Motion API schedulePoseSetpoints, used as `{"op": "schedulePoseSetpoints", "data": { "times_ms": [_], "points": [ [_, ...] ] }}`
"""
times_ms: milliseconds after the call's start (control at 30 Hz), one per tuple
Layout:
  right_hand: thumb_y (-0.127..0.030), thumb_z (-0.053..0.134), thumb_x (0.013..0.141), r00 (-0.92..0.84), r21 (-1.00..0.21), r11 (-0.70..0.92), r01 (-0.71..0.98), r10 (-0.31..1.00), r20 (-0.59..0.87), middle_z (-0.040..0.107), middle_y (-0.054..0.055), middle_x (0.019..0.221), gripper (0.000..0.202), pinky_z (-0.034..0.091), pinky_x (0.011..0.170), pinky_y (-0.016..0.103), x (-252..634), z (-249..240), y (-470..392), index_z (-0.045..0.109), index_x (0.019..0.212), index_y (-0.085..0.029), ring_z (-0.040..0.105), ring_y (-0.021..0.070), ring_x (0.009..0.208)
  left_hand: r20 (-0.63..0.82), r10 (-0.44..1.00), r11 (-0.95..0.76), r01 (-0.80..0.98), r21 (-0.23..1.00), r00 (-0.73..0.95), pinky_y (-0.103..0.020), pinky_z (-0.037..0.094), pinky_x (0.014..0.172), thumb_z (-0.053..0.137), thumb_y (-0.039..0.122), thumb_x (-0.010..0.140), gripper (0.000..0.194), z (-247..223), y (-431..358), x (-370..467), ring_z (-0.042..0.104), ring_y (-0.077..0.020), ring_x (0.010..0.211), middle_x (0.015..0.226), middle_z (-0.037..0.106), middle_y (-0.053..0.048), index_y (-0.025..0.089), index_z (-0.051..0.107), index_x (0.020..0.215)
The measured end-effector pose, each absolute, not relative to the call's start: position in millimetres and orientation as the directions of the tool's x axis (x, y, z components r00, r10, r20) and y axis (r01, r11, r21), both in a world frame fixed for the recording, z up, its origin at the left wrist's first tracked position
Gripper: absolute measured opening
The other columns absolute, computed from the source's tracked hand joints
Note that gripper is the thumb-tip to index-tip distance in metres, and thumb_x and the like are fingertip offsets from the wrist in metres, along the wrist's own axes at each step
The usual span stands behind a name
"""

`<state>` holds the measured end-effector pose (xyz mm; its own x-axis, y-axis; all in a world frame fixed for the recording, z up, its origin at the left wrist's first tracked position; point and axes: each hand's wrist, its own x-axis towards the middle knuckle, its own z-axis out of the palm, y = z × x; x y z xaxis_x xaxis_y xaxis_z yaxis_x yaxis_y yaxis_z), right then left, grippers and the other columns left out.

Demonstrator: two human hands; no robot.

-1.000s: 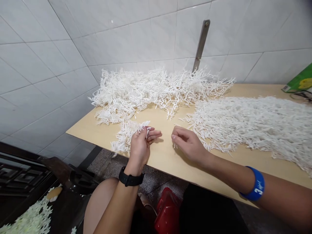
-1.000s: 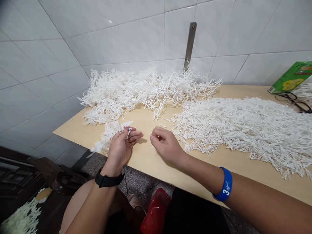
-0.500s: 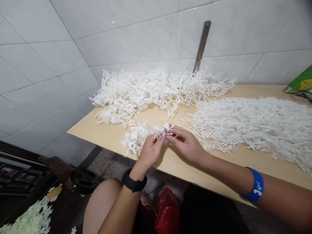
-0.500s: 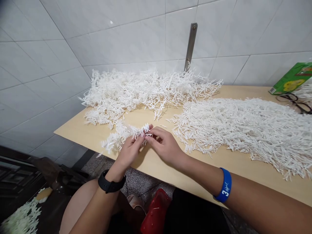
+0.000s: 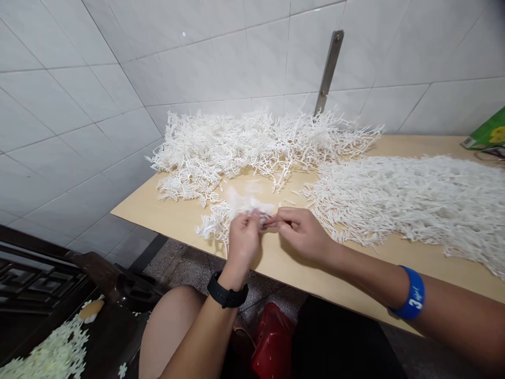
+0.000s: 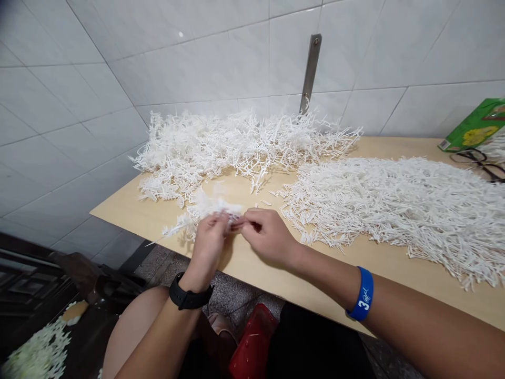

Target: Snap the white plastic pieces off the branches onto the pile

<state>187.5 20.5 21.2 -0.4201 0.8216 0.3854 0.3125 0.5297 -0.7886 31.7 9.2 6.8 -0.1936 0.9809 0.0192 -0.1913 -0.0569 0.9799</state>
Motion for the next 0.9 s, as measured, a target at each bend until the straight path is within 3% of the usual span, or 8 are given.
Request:
{"op": "schedulePoseSetpoints", "data": {
  "times_ms": [133,267,333,467,567,633,767,900],
  "points": [
    [-0.013,0.047,0.078,-0.395,-0.678,0.593,0.434,0.802,0.449,0.047,0.000,0.061,0.021,0.034,0.060,0.031,198.2,14.8,24.7,0.042,0.060,-0.021,0.045,0.0159,0.060,-0.061,0.958,-0.061,-0.406,0.912,-0.280,-0.034,0.053,0.085,0.064,0.036,0.085,0.024,12.2,13.7,26.6,0.071,-0.0192,0.084,0.084,0.074,-0.008,0.013,0.069,0.079],
    [-0.009,0.047,0.081,-0.344,-0.555,0.565,0.611,0.821,0.457,0.067,0.008,0.093,0.021,0.038,0.084,0.040,198.1,10.8,29.0,0.064,0.084,-0.019,0.058,0.0247,0.091,0.060,0.981,-0.106,-0.251,0.962,-0.186,-0.036,0.047,0.100,0.060,0.038,0.090,0.029,9.5,12.1,25.6,0.064,-0.0234,0.112,0.118,0.072,-0.012,0.015,0.075,0.098],
    [-0.012,0.047,0.085,-0.331,-0.601,0.556,0.574,0.829,0.451,0.068,0.008,0.097,0.022,0.038,0.087,0.042,194.6,12.7,27.9,0.067,0.088,-0.019,0.059,0.0252,0.095,0.092,0.989,-0.110,-0.155,0.982,-0.120,-0.037,0.044,0.105,0.059,0.040,0.091,0.032,8.4,9.4,26.4,0.061,-0.0241,0.119,0.128,0.067,-0.010,0.018,0.074,0.109],
    [-0.038,0.055,0.091,-0.399,-0.878,0.407,0.250,0.870,0.289,0.068,0.006,0.086,0.023,0.045,0.073,0.034,186.1,17.6,21.9,0.069,0.094,-0.020,0.060,0.0205,0.080,0.117,0.991,-0.114,-0.044,0.992,0.059,-0.040,0.044,0.104,0.056,0.046,0.092,0.038,11.2,5.6,28.8,0.061,-0.0265,0.118,0.135,0.063,-0.012,0.018,0.074,0.108],
    [-0.045,0.063,0.085,-0.473,-0.973,0.229,0.018,0.859,0.194,0.068,0.005,0.084,0.028,0.047,0.071,0.033,181.6,17.6,20.0,0.068,0.095,-0.020,0.061,0.0204,0.079,0.132,0.983,-0.133,-0.003,0.991,0.124,-0.040,0.047,0.098,0.055,0.048,0.092,0.037,13.3,6.0,30.1,0.063,-0.0267,0.113,0.132,0.064,-0.013,0.017,0.076,0.097],
    [-0.043,0.065,0.083,-0.472,-0.974,0.224,-0.014,0.858,0.204,0.068,0.005,0.085,0.025,0.047,0.073,0.033,180.9,17.5,19.9,0.067,0.091,-0.019,0.061,0.0210,0.082,0.133,0.981,-0.134,0.001,0.991,0.138,-0.038,0.049,0.092,0.056,0.048,0.090,0.037,12.3,7.4,29.8,0.064,-0.0254,0.105,0.125,0.068,-0.013,0.017,0.075,0.090],
    [-0.035,0.057,0.089,-0.405,-0.905,0.385,0.181,0.868,0.288,0.063,0.003,0.074,0.022,0.042,0.067,0.030,183.4,20.4,18.5,0.063,0.075,-0.019,0.056,0.0176,0.073,0.109,0.988,-0.104,-0.048,0.993,0.111,-0.031,0.047,0.074,0.058,0.047,0.088,0.034,6.6,8.6,28.1,0.060,-0.0174,0.074,0.083,0.070,-0.007,0.017,0.070,0.077],
    [-0.026,0.050,0.088,-0.421,-0.844,0.435,0.315,0.861,0.286,0.049,-0.002,0.056,0.029,0.031,0.054,0.027,184.0,24.3,16.8,0.051,0.061,-0.019,0.043,0.0120,0.055,0.106,0.992,-0.104,0.026,0.994,-0.073,-0.027,0.034,0.057,0.059,0.043,0.085,0.038,4.2,7.1,31.1,0.042,-0.0119,0.056,0.056,0.047,0.002,0.017,0.053,0.057]
  ]
}}
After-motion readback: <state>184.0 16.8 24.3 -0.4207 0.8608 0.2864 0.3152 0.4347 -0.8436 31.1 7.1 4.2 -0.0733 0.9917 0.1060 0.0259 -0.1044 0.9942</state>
